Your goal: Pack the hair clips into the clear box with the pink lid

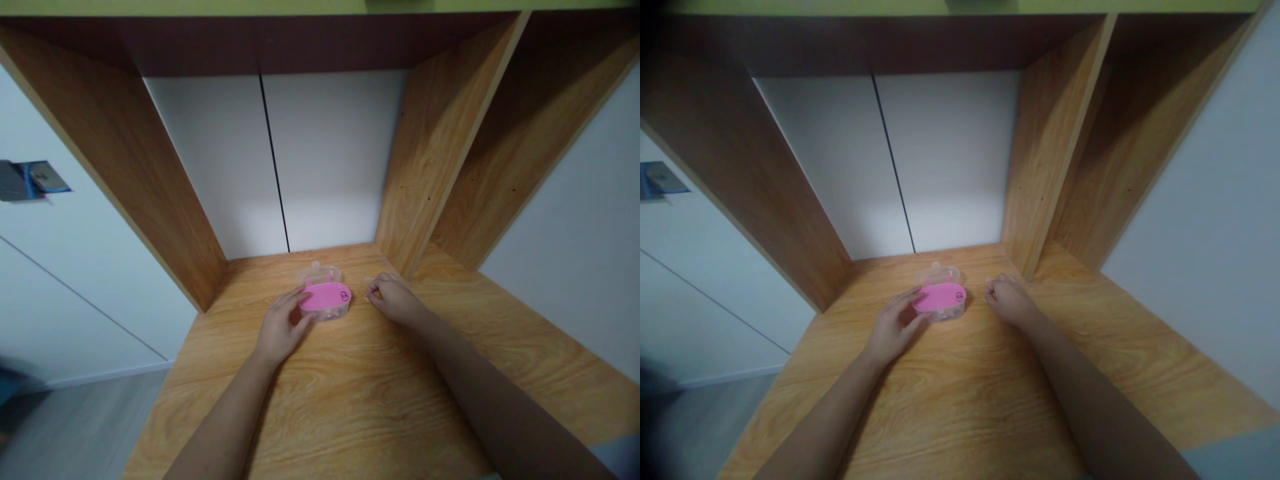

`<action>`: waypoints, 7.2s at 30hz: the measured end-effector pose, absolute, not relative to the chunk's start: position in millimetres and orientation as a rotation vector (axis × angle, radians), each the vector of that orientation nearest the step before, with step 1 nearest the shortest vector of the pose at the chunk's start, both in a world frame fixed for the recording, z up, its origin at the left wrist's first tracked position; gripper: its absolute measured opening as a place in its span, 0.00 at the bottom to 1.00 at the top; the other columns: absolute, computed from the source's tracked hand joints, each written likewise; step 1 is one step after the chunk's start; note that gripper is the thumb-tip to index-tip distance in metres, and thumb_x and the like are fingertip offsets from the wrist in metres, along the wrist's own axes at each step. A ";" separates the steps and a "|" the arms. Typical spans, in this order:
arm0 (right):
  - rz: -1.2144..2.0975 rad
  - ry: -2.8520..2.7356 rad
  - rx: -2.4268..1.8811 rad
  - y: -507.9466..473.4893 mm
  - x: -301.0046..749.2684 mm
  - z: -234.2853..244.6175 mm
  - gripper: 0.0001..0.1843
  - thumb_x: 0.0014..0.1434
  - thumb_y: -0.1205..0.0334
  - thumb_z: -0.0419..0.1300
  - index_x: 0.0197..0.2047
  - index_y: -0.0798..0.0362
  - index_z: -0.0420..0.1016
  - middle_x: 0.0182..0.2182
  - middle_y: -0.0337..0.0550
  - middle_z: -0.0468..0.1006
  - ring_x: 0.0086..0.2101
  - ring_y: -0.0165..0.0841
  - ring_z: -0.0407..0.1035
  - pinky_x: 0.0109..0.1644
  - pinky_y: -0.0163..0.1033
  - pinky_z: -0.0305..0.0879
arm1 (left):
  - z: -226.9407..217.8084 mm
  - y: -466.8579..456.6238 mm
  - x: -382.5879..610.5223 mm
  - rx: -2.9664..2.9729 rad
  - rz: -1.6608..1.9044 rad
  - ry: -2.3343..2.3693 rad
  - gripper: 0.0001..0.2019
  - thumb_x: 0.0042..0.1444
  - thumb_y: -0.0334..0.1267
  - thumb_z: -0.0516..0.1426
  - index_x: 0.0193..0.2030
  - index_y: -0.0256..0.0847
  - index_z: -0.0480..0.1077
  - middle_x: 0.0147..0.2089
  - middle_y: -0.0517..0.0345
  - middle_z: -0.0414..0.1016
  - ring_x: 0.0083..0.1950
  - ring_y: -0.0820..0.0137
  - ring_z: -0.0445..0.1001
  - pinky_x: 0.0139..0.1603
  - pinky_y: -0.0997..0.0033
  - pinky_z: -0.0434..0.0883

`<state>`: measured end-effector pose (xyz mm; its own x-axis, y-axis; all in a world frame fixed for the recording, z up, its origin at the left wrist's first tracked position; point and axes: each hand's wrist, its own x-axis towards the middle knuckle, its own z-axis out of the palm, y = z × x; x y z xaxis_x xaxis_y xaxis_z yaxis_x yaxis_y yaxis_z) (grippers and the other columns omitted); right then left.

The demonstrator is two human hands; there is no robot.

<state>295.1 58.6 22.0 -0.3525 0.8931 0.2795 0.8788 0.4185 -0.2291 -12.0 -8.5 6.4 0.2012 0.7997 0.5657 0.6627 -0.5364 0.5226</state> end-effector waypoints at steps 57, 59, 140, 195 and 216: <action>0.171 -1.749 -1.338 60.9 279.0 17.3 0.11 0.62 0.60 0.57 0.40 0.52 0.81 0.39 0.47 0.77 0.42 0.39 0.73 0.51 0.44 0.68 | 11.2 -16.0 -2.9 2.405 1.228 1.187 0.22 0.58 0.39 0.63 0.59 0.46 0.71 0.62 0.46 0.74 0.61 0.57 0.74 0.61 0.49 0.73; 0.053 -1.780 -1.480 73.0 296.7 9.2 0.13 0.61 0.62 0.57 0.43 0.53 0.82 0.42 0.50 0.77 0.45 0.41 0.72 0.55 0.46 0.66 | 10.0 -15.7 -3.1 2.390 1.251 1.197 0.22 0.58 0.39 0.64 0.59 0.46 0.71 0.61 0.47 0.75 0.61 0.57 0.74 0.61 0.50 0.73; 0.017 -1.977 -1.532 69.6 301.7 16.0 0.18 0.62 0.65 0.54 0.51 0.53 0.79 0.47 0.51 0.78 0.50 0.44 0.68 0.58 0.48 0.62 | 6.8 -11.9 -8.3 2.352 1.276 1.309 0.21 0.58 0.40 0.64 0.58 0.45 0.72 0.61 0.46 0.75 0.60 0.58 0.75 0.61 0.50 0.72; 0.098 -2.016 -1.626 67.1 291.5 17.9 0.11 0.65 0.58 0.56 0.39 0.52 0.78 0.42 0.49 0.79 0.48 0.42 0.69 0.54 0.46 0.61 | 9.2 -12.7 -8.0 2.362 1.274 1.299 0.20 0.58 0.39 0.64 0.58 0.45 0.72 0.61 0.46 0.75 0.61 0.58 0.74 0.62 0.49 0.72; 0.438 -1.847 -1.354 27.4 241.2 33.1 0.07 0.57 0.59 0.61 0.30 0.51 0.78 0.25 0.40 0.75 0.32 0.36 0.69 0.37 0.39 0.63 | 10.7 -13.0 -6.4 2.369 1.276 1.295 0.22 0.58 0.40 0.65 0.59 0.45 0.71 0.60 0.46 0.76 0.60 0.56 0.75 0.61 0.48 0.73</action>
